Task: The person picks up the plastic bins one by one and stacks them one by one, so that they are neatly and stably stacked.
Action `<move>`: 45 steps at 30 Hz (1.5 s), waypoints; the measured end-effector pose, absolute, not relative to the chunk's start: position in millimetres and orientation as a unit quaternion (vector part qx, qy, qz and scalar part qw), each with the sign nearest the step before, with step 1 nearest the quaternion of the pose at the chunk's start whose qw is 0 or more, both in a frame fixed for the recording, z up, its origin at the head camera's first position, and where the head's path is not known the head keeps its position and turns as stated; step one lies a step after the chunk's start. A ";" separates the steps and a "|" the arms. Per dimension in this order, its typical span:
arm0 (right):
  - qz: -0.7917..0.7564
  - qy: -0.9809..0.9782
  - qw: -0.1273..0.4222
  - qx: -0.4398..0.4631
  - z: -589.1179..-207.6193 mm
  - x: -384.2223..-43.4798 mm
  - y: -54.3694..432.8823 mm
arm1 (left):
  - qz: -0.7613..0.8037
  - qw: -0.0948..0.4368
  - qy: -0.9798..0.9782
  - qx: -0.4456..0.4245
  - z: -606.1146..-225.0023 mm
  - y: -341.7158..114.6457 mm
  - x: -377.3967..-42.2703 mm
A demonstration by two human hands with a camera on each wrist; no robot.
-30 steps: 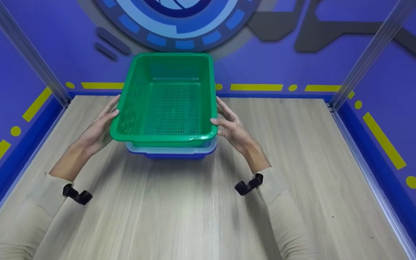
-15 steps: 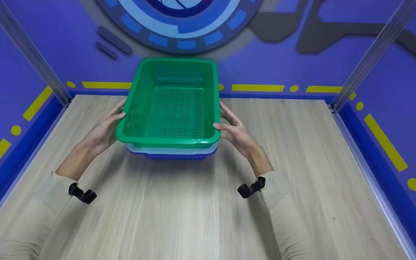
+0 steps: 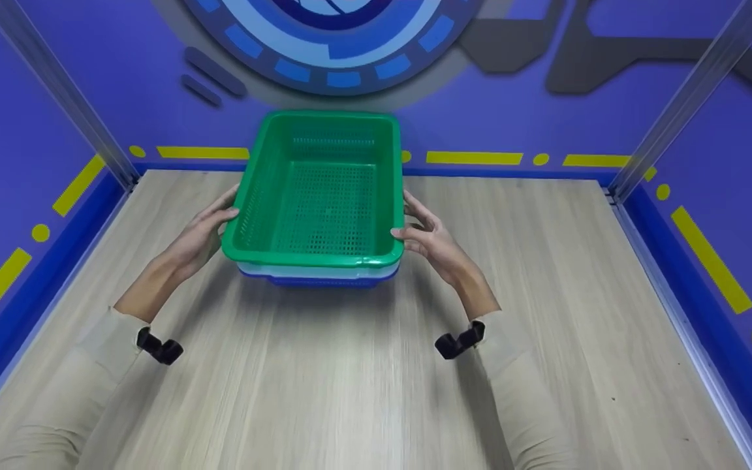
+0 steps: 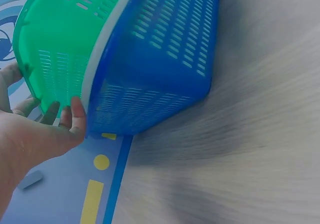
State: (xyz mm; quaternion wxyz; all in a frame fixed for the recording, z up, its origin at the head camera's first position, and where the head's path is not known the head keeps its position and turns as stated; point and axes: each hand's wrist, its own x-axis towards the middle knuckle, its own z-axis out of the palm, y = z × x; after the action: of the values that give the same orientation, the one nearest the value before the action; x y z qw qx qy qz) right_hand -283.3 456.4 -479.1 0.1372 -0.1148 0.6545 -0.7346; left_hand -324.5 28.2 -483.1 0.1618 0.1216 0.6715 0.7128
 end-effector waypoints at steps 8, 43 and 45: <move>-0.728 0.663 0.140 -0.109 -480.3 -285.6 454.8 | 0.704 0.165 0.685 0.094 -490.6 28.0 -330.8; -0.739 0.642 0.179 -0.095 -509.1 -288.9 456.9 | 0.701 0.202 0.681 0.069 -527.5 34.2 -336.4; -0.734 0.648 0.182 -0.093 -509.1 -289.2 457.5 | 0.703 0.205 0.678 0.069 -527.1 34.4 -336.0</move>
State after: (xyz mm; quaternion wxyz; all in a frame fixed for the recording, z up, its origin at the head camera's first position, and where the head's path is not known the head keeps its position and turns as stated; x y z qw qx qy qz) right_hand -289.2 457.5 -509.1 0.1820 -0.0925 0.6482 -0.7336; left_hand -336.0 34.4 -527.1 0.2053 0.0692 0.6778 0.7026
